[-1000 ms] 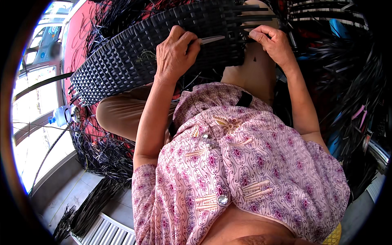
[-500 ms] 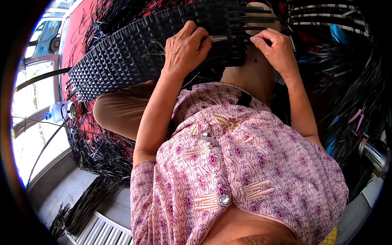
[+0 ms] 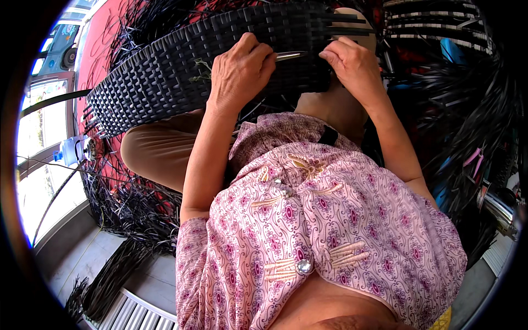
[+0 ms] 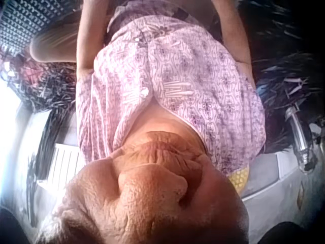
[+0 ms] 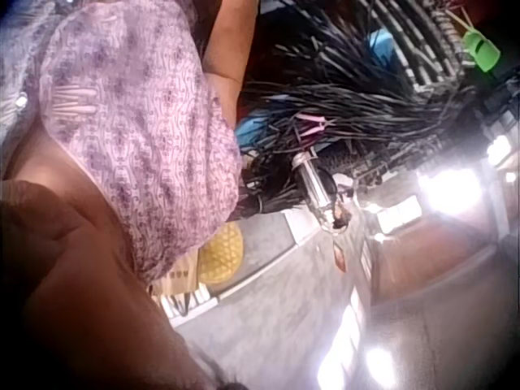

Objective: The person sits cross-legged on the floor and weaves a black plastic mat by hand, interlacing strips into a grid pattern. They use a pair of pink-handled scissors to trim excess material from the mat's edge.

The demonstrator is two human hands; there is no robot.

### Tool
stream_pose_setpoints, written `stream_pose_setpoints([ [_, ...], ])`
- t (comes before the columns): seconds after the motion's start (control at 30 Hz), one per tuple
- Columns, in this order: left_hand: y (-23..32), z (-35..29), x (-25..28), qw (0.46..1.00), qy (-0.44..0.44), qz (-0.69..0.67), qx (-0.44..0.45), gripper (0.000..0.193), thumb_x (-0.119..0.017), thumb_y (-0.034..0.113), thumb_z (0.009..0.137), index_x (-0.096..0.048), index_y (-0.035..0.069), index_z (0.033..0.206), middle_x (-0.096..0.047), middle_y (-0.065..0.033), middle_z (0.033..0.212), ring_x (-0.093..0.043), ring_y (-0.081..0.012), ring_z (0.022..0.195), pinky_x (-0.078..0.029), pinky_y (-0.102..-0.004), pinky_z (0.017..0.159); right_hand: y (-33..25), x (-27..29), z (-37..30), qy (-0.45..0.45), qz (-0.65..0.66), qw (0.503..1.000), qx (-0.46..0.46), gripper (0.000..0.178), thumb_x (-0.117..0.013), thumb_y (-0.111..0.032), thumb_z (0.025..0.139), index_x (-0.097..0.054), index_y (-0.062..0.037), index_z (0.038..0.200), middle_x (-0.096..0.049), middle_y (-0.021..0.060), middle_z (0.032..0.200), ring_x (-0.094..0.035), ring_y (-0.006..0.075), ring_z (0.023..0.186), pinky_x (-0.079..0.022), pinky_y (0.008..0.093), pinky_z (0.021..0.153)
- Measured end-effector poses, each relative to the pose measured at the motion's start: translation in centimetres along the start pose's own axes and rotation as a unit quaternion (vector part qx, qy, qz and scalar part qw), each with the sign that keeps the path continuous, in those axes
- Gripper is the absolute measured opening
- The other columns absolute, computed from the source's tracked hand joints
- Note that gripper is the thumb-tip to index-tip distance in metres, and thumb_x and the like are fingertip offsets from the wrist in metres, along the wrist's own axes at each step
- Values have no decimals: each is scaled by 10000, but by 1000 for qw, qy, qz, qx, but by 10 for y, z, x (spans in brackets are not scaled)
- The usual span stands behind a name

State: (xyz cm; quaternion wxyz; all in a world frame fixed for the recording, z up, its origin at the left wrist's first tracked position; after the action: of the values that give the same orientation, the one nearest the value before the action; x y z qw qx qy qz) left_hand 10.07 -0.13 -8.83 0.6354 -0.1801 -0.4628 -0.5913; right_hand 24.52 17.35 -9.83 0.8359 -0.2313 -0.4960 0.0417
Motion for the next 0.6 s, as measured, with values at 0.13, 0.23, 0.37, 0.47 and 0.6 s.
stream_pose_setpoints([
  [0.13, -2, -5, 7, 1000, -8, 16, 6, 95, -747, 186, 868, -726, 99, 900, -584, -18, 859, -643, -219, 679, -513, -363, 591, -10, -5, 5, -27, -28, 999, -2, 111, -738, -189, 888, -709, -82, 891, -657, 78, 818, -686, 311, 748, -550, 404, 666],
  [0.23, -2, -9, 7, 1000, -10, 18, 9, 92, -743, 183, 871, -723, 103, 912, -582, -17, 871, -644, -219, 696, -513, -360, 596, -23, 5, -2, -1, -45, 999, -5, 96, -722, -135, 893, -701, -80, 968, -664, 85, 846, -702, 306, 782, -561, 401, 681],
  [0.37, -1, -13, 7, 1000, -4, 17, 7, 97, -743, 188, 873, -719, 106, 919, -578, -17, 876, -645, -221, 709, -512, -361, 596, -16, 11, -4, 25, 17, 999, -25, 248, -704, -8, 854, -680, -93, 1086, -698, 80, 933, -707, 275, 822, -563, 384, 726],
  [0.47, 0, -14, 10, 1000, 2, 27, 5, 98, -747, 193, 872, -722, 110, 918, -575, -19, 875, -645, -224, 705, -513, -362, 596, -19, 8, 1, 13, -2, 1000, 3, 321, -734, -2, 815, -674, -116, 1110, -717, 40, 915, -698, 224, 879, -510, 373, 812],
  [0.6, -5, -21, 17, 999, 9, 30, 15, 91, -754, 185, 867, -730, 115, 921, -579, -20, 876, -649, -231, 699, -517, -362, 601, -36, -3, 6, 21, -97, 993, 64, 295, -801, -72, 783, -724, -154, 1055, -682, -11, 952, -640, 199, 910, -435, 386, 869],
])
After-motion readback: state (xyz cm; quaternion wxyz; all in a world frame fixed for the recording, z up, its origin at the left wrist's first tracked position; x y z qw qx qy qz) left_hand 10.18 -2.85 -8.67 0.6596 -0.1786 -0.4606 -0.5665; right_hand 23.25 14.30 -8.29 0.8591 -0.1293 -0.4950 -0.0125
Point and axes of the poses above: each hand's wrist, its own z-axis towards the middle knuckle, its own x-axis out of the back of the hand, y = z × x, the point moved 4 cm from there along z, towards the middle knuckle
